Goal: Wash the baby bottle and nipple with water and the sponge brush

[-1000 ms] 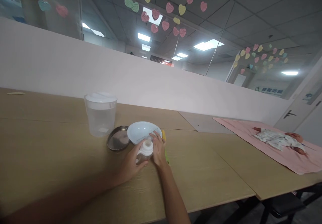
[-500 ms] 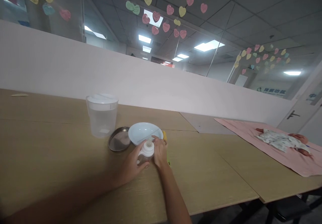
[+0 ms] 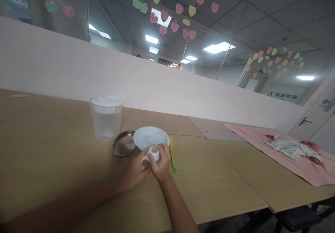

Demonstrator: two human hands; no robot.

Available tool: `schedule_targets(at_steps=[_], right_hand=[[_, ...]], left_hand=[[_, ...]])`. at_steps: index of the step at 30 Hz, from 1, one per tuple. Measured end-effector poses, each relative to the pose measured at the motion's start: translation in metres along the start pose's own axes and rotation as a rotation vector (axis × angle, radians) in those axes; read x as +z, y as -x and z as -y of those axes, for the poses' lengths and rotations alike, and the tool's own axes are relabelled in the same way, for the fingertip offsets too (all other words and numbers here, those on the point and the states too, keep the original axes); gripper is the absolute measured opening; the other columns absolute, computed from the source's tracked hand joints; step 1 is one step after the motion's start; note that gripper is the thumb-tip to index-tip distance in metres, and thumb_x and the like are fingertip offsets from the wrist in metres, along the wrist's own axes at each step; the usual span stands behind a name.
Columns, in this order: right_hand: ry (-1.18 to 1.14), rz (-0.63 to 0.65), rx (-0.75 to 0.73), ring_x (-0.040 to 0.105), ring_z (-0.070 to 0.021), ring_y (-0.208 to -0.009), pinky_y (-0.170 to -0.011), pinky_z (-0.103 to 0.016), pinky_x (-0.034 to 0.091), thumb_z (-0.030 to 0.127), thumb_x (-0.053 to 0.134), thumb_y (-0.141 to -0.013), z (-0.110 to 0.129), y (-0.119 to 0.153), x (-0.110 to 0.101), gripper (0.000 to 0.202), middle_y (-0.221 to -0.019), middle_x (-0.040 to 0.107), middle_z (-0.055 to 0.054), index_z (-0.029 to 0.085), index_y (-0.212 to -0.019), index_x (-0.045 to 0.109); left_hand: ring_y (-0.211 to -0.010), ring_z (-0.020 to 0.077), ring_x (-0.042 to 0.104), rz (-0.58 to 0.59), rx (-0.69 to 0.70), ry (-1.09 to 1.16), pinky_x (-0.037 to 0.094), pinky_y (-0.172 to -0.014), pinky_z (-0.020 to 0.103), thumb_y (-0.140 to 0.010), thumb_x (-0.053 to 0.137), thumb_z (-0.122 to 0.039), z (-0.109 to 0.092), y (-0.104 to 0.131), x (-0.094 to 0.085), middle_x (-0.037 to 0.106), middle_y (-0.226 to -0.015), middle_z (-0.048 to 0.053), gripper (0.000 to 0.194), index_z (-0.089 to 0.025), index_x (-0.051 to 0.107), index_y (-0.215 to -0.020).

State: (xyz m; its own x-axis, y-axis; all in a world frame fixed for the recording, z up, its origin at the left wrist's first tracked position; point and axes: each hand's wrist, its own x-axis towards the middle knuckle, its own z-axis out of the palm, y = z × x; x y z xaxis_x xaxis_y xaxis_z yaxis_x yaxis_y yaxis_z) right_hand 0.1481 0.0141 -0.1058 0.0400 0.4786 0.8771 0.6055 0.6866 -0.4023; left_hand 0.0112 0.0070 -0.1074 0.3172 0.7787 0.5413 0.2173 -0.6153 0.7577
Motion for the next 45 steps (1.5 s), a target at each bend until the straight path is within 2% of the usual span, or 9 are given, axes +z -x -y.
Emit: schedule_targets(at_steps=[8, 17, 19, 24, 31, 34, 39, 42, 45], right_hand=[[-0.149, 0.032, 0.033, 0.059, -0.0239, -0.098, -0.084, -0.038, 0.047, 0.034, 0.045, -0.087, -0.011, 0.007, 0.001, 0.037, -0.11, 0.063, -0.011, 0.017, -0.118, 0.056], [-0.033, -0.204, 0.349, 0.059, -0.0199, -0.092, -0.084, -0.036, 0.045, 0.035, 0.04, -0.088, -0.028, 0.001, -0.002, 0.039, -0.1, 0.063, -0.008, 0.017, -0.12, 0.053], [-0.039, -0.189, 0.28, 0.058, -0.0201, -0.093, -0.084, -0.037, 0.045, 0.036, 0.042, -0.088, -0.026, 0.001, -0.004, 0.039, -0.1, 0.062, -0.008, 0.017, -0.119, 0.053], [-0.004, 0.005, 0.024, 0.056, -0.022, -0.097, -0.087, -0.039, 0.044, 0.038, 0.046, -0.086, -0.02, 0.006, 0.0, 0.042, -0.107, 0.06, -0.01, 0.017, -0.122, 0.05], [-0.011, -0.171, 0.272, 0.058, -0.0201, -0.089, -0.08, -0.036, 0.045, 0.037, 0.035, -0.092, -0.033, 0.007, 0.005, 0.034, -0.095, 0.062, -0.008, 0.016, -0.111, 0.055], [-0.063, -0.151, 0.178, 0.059, -0.0205, -0.089, -0.08, -0.036, 0.046, 0.038, 0.038, -0.091, -0.029, 0.008, 0.002, 0.033, -0.096, 0.062, -0.009, 0.016, -0.108, 0.057], [-0.015, 0.019, -0.059, 0.058, -0.0235, -0.097, -0.084, -0.039, 0.046, 0.036, 0.05, -0.085, -0.016, 0.006, -0.003, 0.033, -0.105, 0.063, -0.01, 0.018, -0.112, 0.056], [0.023, 0.026, -0.04, 0.058, -0.0242, -0.098, -0.085, -0.04, 0.046, 0.034, 0.056, -0.081, -0.012, 0.005, -0.002, 0.035, -0.105, 0.064, -0.01, 0.018, -0.112, 0.055], [-0.021, -0.05, 0.077, 0.059, -0.0234, -0.097, -0.086, -0.04, 0.047, 0.034, 0.058, -0.08, -0.011, 0.004, 0.0, 0.034, -0.104, 0.063, -0.01, 0.018, -0.111, 0.056]], left_hand=[[-0.114, 0.026, 0.056, 0.061, -0.047, 0.097, 0.045, -0.097, 0.038, -0.072, 0.065, -0.022, 0.001, 0.0, -0.001, 0.055, -0.132, 0.009, 0.068, -0.018, 0.04, -0.136], [-0.119, 0.0267, 0.051, 0.012, -0.068, 0.08, 0.039, -0.103, 0.043, -0.069, 0.066, -0.019, 0.0, 0.003, 0.0, 0.053, -0.133, 0.009, 0.071, -0.019, 0.04, -0.136], [-0.117, 0.0263, 0.053, 0.014, -0.079, 0.07, 0.04, -0.102, 0.043, -0.069, 0.066, -0.02, 0.0, 0.002, 0.0, 0.054, -0.132, 0.009, 0.072, -0.018, 0.04, -0.136], [-0.117, 0.0272, 0.053, 0.004, -0.045, 0.077, 0.041, -0.101, 0.043, -0.07, 0.066, -0.022, 0.002, 0.002, 0.001, 0.054, -0.132, 0.011, 0.068, -0.018, 0.043, -0.134], [-0.122, 0.0262, 0.05, 0.007, -0.048, 0.078, 0.039, -0.103, 0.041, -0.069, 0.066, -0.019, 0.0, 0.003, 0.0, 0.052, -0.135, 0.009, 0.071, -0.019, 0.04, -0.135], [-0.12, 0.0266, 0.051, -0.002, -0.061, 0.074, 0.04, -0.102, 0.041, -0.068, 0.067, -0.018, -0.002, 0.002, 0.0, 0.053, -0.133, 0.011, 0.071, -0.017, 0.041, -0.134], [-0.107, 0.0252, 0.059, 0.012, -0.037, 0.089, 0.047, -0.094, 0.039, -0.071, 0.065, -0.019, -0.003, 0.0, 0.0, 0.061, -0.121, 0.009, 0.064, -0.018, 0.044, -0.132], [-0.102, 0.0245, 0.061, 0.021, -0.034, 0.089, 0.049, -0.09, 0.037, -0.072, 0.064, -0.02, -0.002, 0.0, 0.0, 0.063, -0.117, 0.008, 0.063, -0.018, 0.043, -0.132], [-0.11, 0.0259, 0.057, 0.016, -0.056, 0.073, 0.046, -0.095, 0.04, -0.071, 0.065, -0.02, 0.0, 0.002, 0.001, 0.059, -0.125, 0.01, 0.067, -0.017, 0.042, -0.134]])
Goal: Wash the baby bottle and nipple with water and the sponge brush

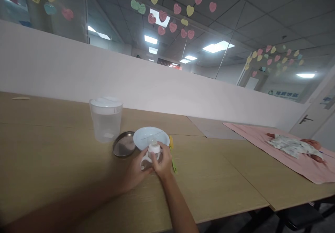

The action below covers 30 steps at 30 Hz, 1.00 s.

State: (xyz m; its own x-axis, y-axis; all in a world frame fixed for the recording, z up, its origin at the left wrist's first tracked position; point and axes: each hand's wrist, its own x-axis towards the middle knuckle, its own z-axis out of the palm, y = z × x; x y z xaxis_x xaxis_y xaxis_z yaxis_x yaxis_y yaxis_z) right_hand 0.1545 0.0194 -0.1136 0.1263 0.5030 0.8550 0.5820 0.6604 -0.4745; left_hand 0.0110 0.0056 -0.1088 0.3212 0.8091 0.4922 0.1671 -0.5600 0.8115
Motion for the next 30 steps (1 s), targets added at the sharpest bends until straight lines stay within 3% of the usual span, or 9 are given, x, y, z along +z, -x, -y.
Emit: schedule_targets(at_steps=[3, 8, 11, 16, 20, 25, 30], right_hand=[[-0.155, -0.122, 0.162, 0.059, -0.0223, -0.098, -0.085, -0.039, 0.048, 0.035, 0.061, -0.078, 0.003, -0.005, 0.002, 0.039, -0.109, 0.062, -0.011, 0.018, -0.113, 0.054], [-0.542, -0.296, 0.423, 0.063, -0.0161, -0.078, -0.069, -0.031, 0.052, 0.036, 0.068, -0.073, 0.008, -0.033, 0.0, 0.05, -0.104, 0.062, -0.007, 0.021, -0.115, 0.046], [-0.698, -0.316, 0.525, 0.063, -0.0155, -0.076, -0.069, -0.031, 0.053, 0.034, 0.075, -0.065, 0.008, -0.059, -0.004, 0.052, -0.099, 0.064, -0.005, 0.022, -0.109, 0.05], [-0.875, -0.34, 0.502, 0.065, -0.0165, -0.078, -0.076, -0.036, 0.054, 0.029, 0.08, -0.056, 0.007, -0.094, -0.008, 0.055, -0.093, 0.066, -0.002, 0.023, -0.103, 0.051], [-0.873, -0.381, 0.518, 0.065, -0.0169, -0.084, -0.082, -0.037, 0.054, 0.026, 0.081, -0.054, -0.004, -0.098, -0.003, 0.058, -0.096, 0.065, -0.002, 0.022, -0.103, 0.05], [-0.701, -0.414, 0.609, 0.064, -0.0184, -0.09, -0.081, -0.035, 0.053, 0.028, 0.08, -0.052, -0.041, -0.08, 0.014, 0.059, -0.1, 0.064, -0.004, 0.02, -0.103, 0.05], [-0.526, -0.377, 0.548, 0.065, -0.0205, -0.091, -0.078, -0.035, 0.052, 0.033, 0.076, -0.055, -0.066, -0.067, 0.022, 0.056, -0.103, 0.063, -0.008, 0.018, -0.102, 0.051]], left_hand=[[-0.117, 0.0256, 0.053, -0.003, -0.015, -0.003, 0.042, -0.1, 0.042, -0.07, 0.066, -0.019, 0.001, 0.002, 0.0, 0.054, -0.132, 0.01, 0.071, -0.019, 0.04, -0.135], [-0.12, 0.025, 0.051, -0.028, -0.043, 0.006, 0.04, -0.103, 0.043, -0.068, 0.067, -0.016, -0.001, 0.004, 0.0, 0.055, -0.131, 0.007, 0.072, -0.022, 0.041, -0.135], [-0.12, 0.0259, 0.051, -0.02, -0.044, 0.011, 0.039, -0.104, 0.044, -0.067, 0.066, -0.014, -0.002, 0.004, 0.0, 0.055, -0.131, 0.007, 0.074, -0.022, 0.04, -0.135], [-0.12, 0.0274, 0.051, 0.004, -0.034, 0.006, 0.039, -0.104, 0.045, -0.066, 0.067, -0.014, 0.001, 0.004, -0.001, 0.054, -0.132, 0.009, 0.076, -0.021, 0.038, -0.137], [-0.119, 0.0273, 0.052, 0.0, -0.012, 0.018, 0.041, -0.103, 0.045, -0.068, 0.066, -0.015, 0.002, 0.004, 0.0, 0.054, -0.132, 0.01, 0.075, -0.019, 0.038, -0.137], [-0.119, 0.0258, 0.052, 0.014, -0.018, 0.007, 0.04, -0.104, 0.042, -0.067, 0.066, -0.013, 0.002, 0.004, 0.0, 0.054, -0.132, 0.008, 0.076, -0.02, 0.038, -0.137], [-0.12, 0.0248, 0.052, 0.014, -0.013, 0.0, 0.04, -0.103, 0.04, -0.069, 0.066, -0.016, 0.003, 0.005, -0.001, 0.053, -0.133, 0.008, 0.075, -0.02, 0.037, -0.138]])
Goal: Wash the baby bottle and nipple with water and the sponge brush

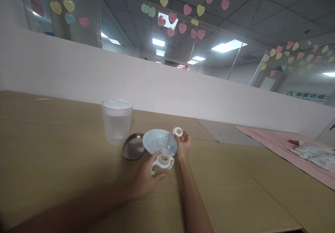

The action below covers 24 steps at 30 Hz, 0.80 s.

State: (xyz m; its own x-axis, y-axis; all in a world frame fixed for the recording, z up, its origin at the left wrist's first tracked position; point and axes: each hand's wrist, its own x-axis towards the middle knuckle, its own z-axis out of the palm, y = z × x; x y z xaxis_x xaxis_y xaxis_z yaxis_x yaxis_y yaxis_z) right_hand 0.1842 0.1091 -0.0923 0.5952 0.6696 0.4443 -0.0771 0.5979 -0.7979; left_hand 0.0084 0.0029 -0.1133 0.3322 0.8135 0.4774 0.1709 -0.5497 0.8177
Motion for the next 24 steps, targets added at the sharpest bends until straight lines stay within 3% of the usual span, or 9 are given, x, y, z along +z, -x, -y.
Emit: schedule_targets(at_steps=[6, 12, 16, 19, 24], right_hand=[[0.176, 0.127, -0.042, 0.064, -0.0187, -0.081, -0.072, -0.032, 0.051, 0.037, 0.072, -0.06, 0.006, 0.01, -0.001, 0.045, -0.09, 0.065, -0.007, 0.017, -0.095, 0.051], [0.427, 0.239, -0.191, 0.06, -0.0181, -0.084, -0.076, -0.035, 0.051, 0.04, 0.064, -0.072, 0.008, 0.016, -0.005, 0.045, -0.105, 0.059, -0.009, 0.017, -0.111, 0.057], [0.559, 0.226, -0.313, 0.058, -0.02, -0.094, -0.084, -0.038, 0.049, 0.039, 0.06, -0.076, 0.005, 0.013, -0.011, 0.04, -0.11, 0.051, -0.01, 0.019, -0.11, 0.062], [0.572, 0.218, -0.317, 0.057, -0.0204, -0.095, -0.086, -0.039, 0.048, 0.04, 0.059, -0.077, 0.004, 0.013, -0.012, 0.042, -0.111, 0.051, -0.01, 0.019, -0.112, 0.06], [0.599, 0.32, -0.228, 0.059, -0.0217, -0.091, -0.085, -0.04, 0.047, 0.046, 0.061, -0.076, 0.009, 0.018, -0.01, 0.041, -0.099, 0.062, -0.009, 0.017, -0.106, 0.06]], left_hand=[[-0.122, 0.0246, 0.049, -0.007, -0.003, -0.031, 0.039, -0.104, 0.041, -0.069, 0.067, -0.018, -0.003, -0.001, 0.0, 0.051, -0.136, 0.007, 0.074, -0.022, 0.037, -0.137], [-0.124, 0.0242, 0.048, -0.023, -0.007, -0.033, 0.037, -0.106, 0.041, -0.068, 0.067, -0.017, -0.005, -0.001, 0.001, 0.05, -0.136, 0.005, 0.073, -0.023, 0.039, -0.136], [-0.12, 0.024, 0.051, -0.024, -0.015, -0.048, 0.038, -0.104, 0.04, -0.068, 0.067, -0.017, -0.007, -0.002, 0.0, 0.054, -0.132, 0.005, 0.071, -0.023, 0.042, -0.134], [-0.119, 0.024, 0.052, -0.021, -0.009, -0.062, 0.04, -0.103, 0.039, -0.068, 0.067, -0.018, -0.007, -0.001, -0.001, 0.055, -0.131, 0.006, 0.071, -0.022, 0.042, -0.134], [-0.118, 0.0242, 0.052, -0.028, 0.002, -0.056, 0.04, -0.102, 0.041, -0.069, 0.068, -0.019, -0.004, -0.001, -0.001, 0.056, -0.13, 0.006, 0.071, -0.024, 0.041, -0.134]])
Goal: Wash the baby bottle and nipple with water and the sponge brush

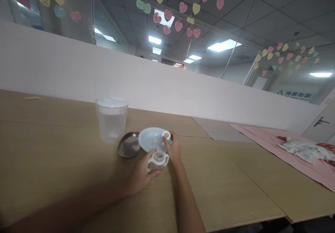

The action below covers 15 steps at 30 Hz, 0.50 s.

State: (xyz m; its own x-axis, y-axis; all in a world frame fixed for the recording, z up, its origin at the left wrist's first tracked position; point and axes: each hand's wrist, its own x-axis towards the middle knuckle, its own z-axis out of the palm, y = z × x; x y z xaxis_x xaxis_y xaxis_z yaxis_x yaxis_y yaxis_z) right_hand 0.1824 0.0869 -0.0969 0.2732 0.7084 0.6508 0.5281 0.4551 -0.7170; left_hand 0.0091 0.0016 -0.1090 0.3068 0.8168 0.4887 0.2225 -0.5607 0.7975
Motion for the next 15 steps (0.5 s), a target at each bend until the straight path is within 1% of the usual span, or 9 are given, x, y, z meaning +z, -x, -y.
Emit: schedule_targets(at_steps=[2, 4, 7, 10, 15], right_hand=[[0.01, 0.021, 0.049, 0.059, -0.0217, -0.087, -0.083, -0.04, 0.047, 0.049, 0.062, -0.074, 0.003, 0.001, 0.0, 0.042, -0.094, 0.064, -0.007, 0.018, -0.103, 0.061], [-0.011, 0.015, 0.092, 0.06, -0.0212, -0.083, -0.081, -0.039, 0.047, 0.051, 0.063, -0.073, 0.005, 0.002, 0.0, 0.043, -0.09, 0.065, -0.006, 0.019, -0.101, 0.061], [-0.079, 0.006, 0.125, 0.06, -0.0198, -0.078, -0.074, -0.035, 0.048, 0.05, 0.063, -0.071, 0.003, 0.002, 0.0, 0.042, -0.089, 0.065, -0.006, 0.018, -0.1, 0.06], [-0.067, 0.007, 0.108, 0.061, -0.0201, -0.08, -0.072, -0.034, 0.048, 0.045, 0.064, -0.07, -0.003, 0.001, 0.001, 0.039, -0.091, 0.065, -0.006, 0.018, -0.097, 0.06], [0.078, -0.017, 0.031, 0.059, -0.0215, -0.086, -0.078, -0.037, 0.046, 0.037, 0.064, -0.068, -0.014, 0.0, 0.0, 0.036, -0.096, 0.065, -0.008, 0.017, -0.098, 0.06]], left_hand=[[-0.119, 0.0242, 0.051, 0.002, 0.007, 0.0, 0.039, -0.103, 0.041, -0.068, 0.068, -0.019, 0.0, 0.0, 0.0, 0.055, -0.131, 0.006, 0.071, -0.024, 0.041, -0.134], [-0.12, 0.0243, 0.051, 0.002, 0.017, -0.007, 0.039, -0.103, 0.041, -0.069, 0.068, -0.019, 0.001, 0.0, 0.0, 0.054, -0.132, 0.006, 0.071, -0.024, 0.041, -0.134], [-0.118, 0.0242, 0.052, 0.012, 0.012, -0.019, 0.04, -0.103, 0.04, -0.07, 0.068, -0.021, 0.002, 0.0, 0.0, 0.055, -0.131, 0.006, 0.071, -0.023, 0.04, -0.135], [-0.119, 0.0242, 0.051, 0.03, 0.006, -0.021, 0.039, -0.103, 0.04, -0.071, 0.067, -0.021, 0.003, 0.0, 0.0, 0.054, -0.132, 0.006, 0.071, -0.022, 0.038, -0.136], [-0.123, 0.0248, 0.049, 0.019, 0.01, -0.003, 0.037, -0.105, 0.041, -0.07, 0.067, -0.019, 0.0, 0.0, 0.0, 0.052, -0.134, 0.007, 0.072, -0.023, 0.038, -0.136]])
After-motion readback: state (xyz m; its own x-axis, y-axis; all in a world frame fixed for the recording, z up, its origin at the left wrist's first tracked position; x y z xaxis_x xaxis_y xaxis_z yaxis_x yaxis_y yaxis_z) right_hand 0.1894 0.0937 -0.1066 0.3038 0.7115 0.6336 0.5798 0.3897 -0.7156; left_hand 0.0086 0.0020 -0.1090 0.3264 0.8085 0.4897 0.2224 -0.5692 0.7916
